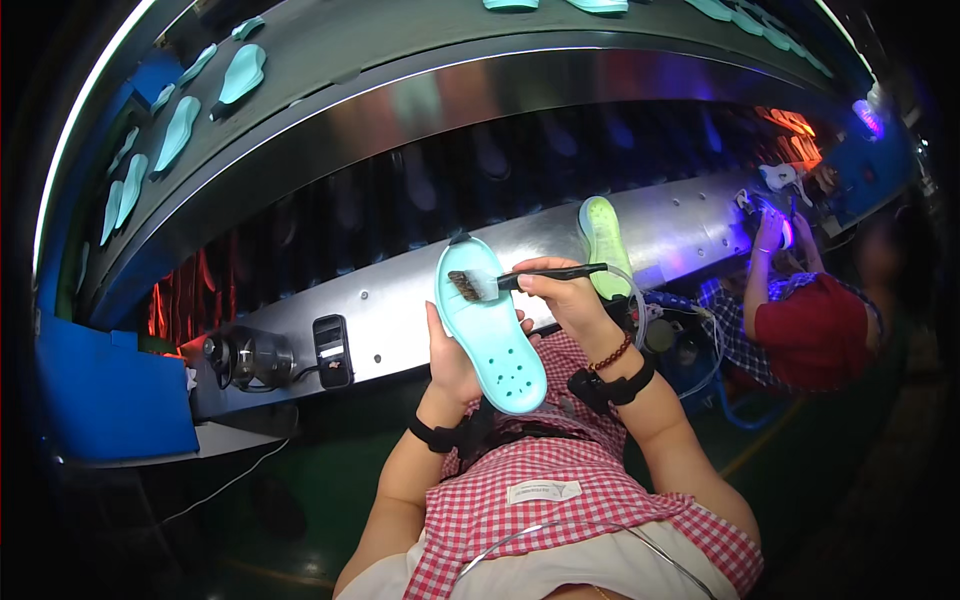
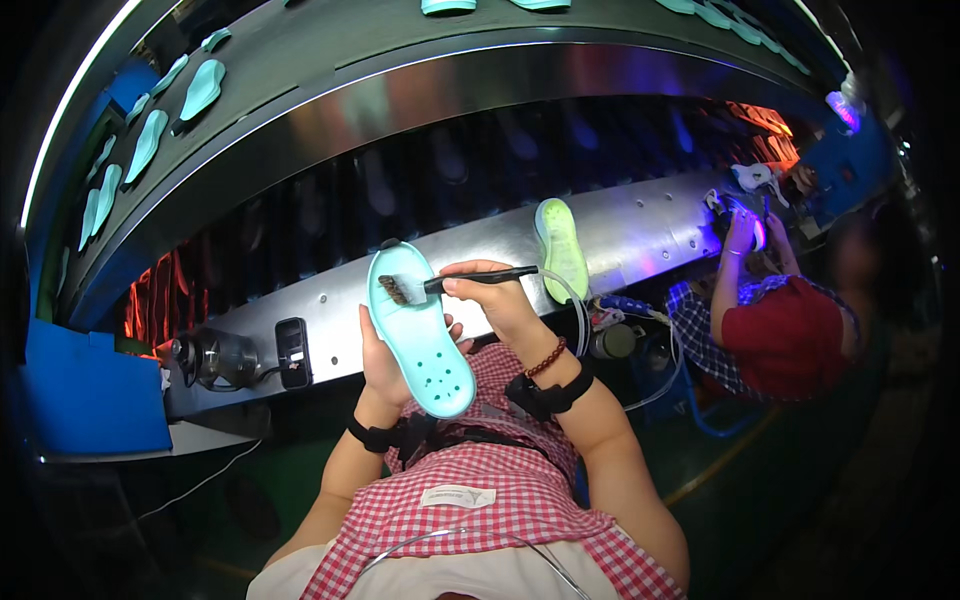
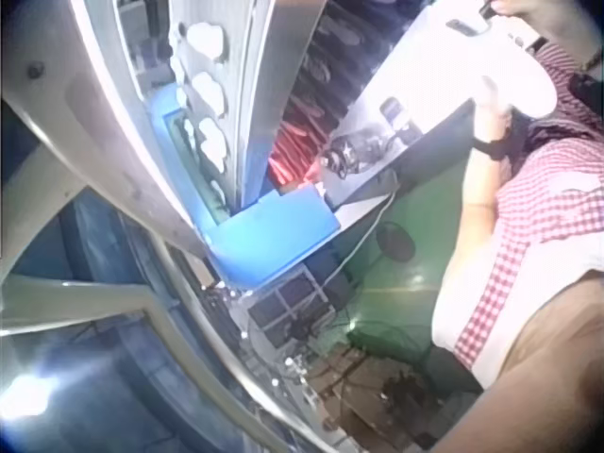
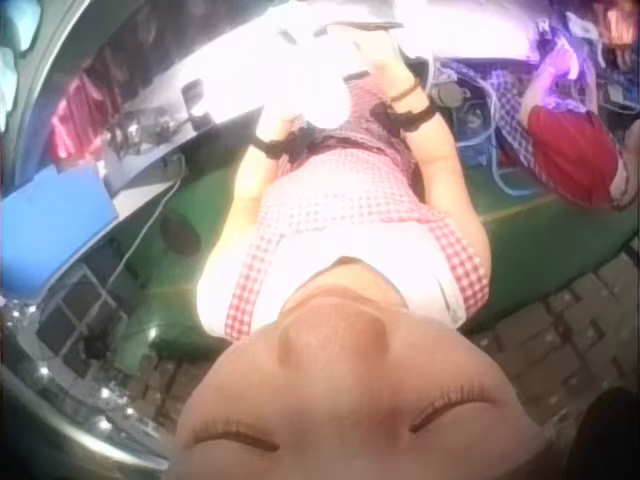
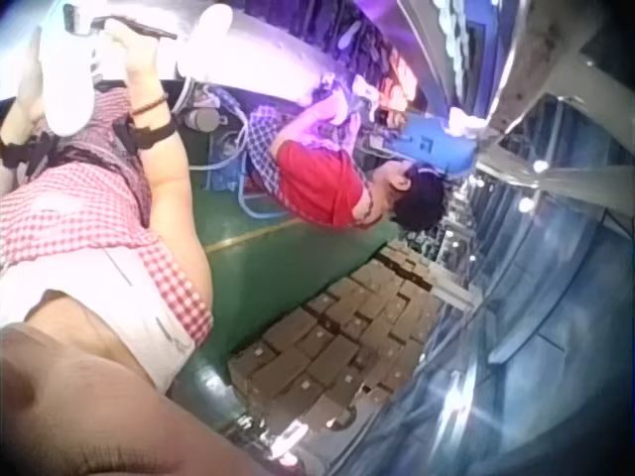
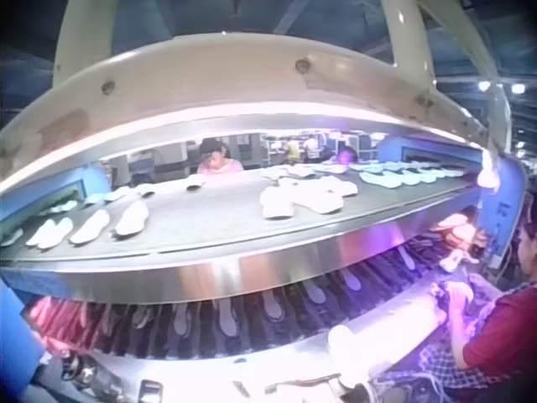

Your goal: Applying adhesive or primer to the edges and surfaces of footwear soles using a brush on a production line.

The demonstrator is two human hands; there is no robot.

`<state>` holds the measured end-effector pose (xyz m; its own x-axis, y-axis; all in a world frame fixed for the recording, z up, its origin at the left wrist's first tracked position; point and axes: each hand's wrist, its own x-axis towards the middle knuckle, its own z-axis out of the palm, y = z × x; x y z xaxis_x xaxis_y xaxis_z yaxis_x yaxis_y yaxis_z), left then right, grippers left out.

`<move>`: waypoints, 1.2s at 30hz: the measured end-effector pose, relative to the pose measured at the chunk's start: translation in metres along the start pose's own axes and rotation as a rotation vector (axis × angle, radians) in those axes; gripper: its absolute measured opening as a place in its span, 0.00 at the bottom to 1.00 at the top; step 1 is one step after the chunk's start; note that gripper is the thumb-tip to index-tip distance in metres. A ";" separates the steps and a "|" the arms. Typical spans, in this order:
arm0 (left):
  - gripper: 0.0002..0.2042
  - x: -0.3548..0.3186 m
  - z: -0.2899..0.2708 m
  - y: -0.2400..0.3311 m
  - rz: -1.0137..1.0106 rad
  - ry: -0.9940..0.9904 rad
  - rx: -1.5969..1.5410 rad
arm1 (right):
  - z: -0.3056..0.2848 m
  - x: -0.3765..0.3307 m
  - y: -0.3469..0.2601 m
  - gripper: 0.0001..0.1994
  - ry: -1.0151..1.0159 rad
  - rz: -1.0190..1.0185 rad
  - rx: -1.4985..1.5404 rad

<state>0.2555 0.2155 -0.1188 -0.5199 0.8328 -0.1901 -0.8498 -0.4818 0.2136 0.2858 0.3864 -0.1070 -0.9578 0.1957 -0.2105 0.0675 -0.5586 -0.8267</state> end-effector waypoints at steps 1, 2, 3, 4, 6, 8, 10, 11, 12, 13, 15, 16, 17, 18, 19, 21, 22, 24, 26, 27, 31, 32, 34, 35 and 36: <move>0.43 0.000 -0.001 -0.001 -0.005 -0.048 -0.033 | 0.001 0.002 0.000 0.10 -0.017 0.035 0.030; 0.43 0.000 -0.002 -0.001 -0.002 -0.048 -0.030 | 0.002 0.005 0.001 0.10 -0.022 0.034 0.032; 0.42 -0.001 -0.002 -0.001 0.012 -0.004 -0.007 | 0.004 0.008 0.001 0.10 -0.011 0.011 -0.016; 0.40 0.000 -0.002 -0.002 0.025 0.040 0.012 | 0.006 0.010 0.000 0.10 0.000 -0.010 -0.066; 0.37 0.002 -0.007 -0.006 0.059 0.064 0.024 | 0.015 0.013 -0.001 0.10 0.026 -0.042 -0.134; 0.36 0.006 -0.011 -0.008 0.176 0.137 0.117 | 0.027 0.015 -0.004 0.10 -0.032 -0.169 -0.392; 0.34 0.009 -0.006 -0.006 0.202 0.220 0.113 | 0.041 0.004 -0.011 0.10 -0.032 -0.191 -0.628; 0.34 0.011 0.001 -0.002 0.215 0.281 0.115 | 0.043 0.001 -0.013 0.11 -0.088 -0.294 -0.746; 0.33 0.012 0.005 0.001 0.228 0.343 0.117 | 0.044 -0.002 -0.015 0.11 -0.145 -0.397 -0.862; 0.32 0.013 -0.010 0.005 0.283 0.284 0.087 | 0.044 -0.007 -0.019 0.11 -0.202 -0.448 -0.907; 0.34 0.009 -0.017 0.022 0.287 0.170 0.084 | 0.036 -0.015 -0.023 0.11 -0.348 -0.412 -0.925; 0.34 0.007 -0.017 0.028 0.297 0.179 0.130 | 0.034 -0.022 -0.031 0.11 -0.425 -0.383 -0.965; 0.37 0.005 -0.014 0.032 0.272 0.205 0.114 | 0.029 -0.025 -0.041 0.10 -0.500 -0.267 -0.986; 0.37 0.002 -0.013 0.033 0.273 0.211 0.116 | 0.023 -0.027 -0.045 0.11 -0.574 -0.105 -0.956; 0.38 0.000 -0.010 0.033 0.253 0.164 0.117 | 0.022 -0.029 -0.053 0.10 -0.589 -0.067 -0.945; 0.40 -0.005 -0.001 0.030 0.232 0.131 0.119 | 0.022 -0.028 -0.055 0.10 -0.532 -0.141 -0.833; 0.40 -0.006 0.004 0.026 0.228 0.133 0.117 | 0.023 -0.025 -0.053 0.10 -0.456 -0.251 -0.733; 0.39 -0.004 0.012 0.019 0.158 0.047 0.080 | 0.034 -0.017 -0.060 0.10 -0.288 -0.186 -0.416; 0.38 0.001 0.021 0.018 0.128 0.027 0.114 | 0.038 -0.012 -0.052 0.10 -0.264 -0.077 -0.445; 0.38 0.001 0.026 0.017 0.172 0.106 -0.022 | 0.039 -0.017 -0.050 0.10 -0.322 -0.152 -0.557; 0.37 -0.004 0.025 0.023 0.256 0.087 0.102 | 0.041 -0.031 -0.062 0.09 -0.506 -0.137 -0.524; 0.38 -0.005 0.026 0.024 0.282 0.104 0.113 | 0.041 -0.033 -0.063 0.09 -0.466 -0.125 -0.428; 0.38 0.000 0.026 0.026 0.319 0.103 0.171 | 0.041 -0.025 -0.060 0.09 -0.258 -0.056 -0.503; 0.39 0.002 0.026 0.027 0.362 0.137 0.189 | 0.038 -0.027 -0.058 0.08 -0.368 -0.165 -0.618; 0.39 0.002 0.026 0.028 0.406 0.171 0.207 | 0.038 -0.031 -0.057 0.08 -0.479 -0.275 -0.731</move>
<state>0.2326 0.2110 -0.0880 -0.8271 0.5240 -0.2032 -0.5498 -0.6796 0.4856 0.3009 0.3818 -0.0338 -0.9687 -0.2001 0.1467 -0.1763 0.1391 -0.9744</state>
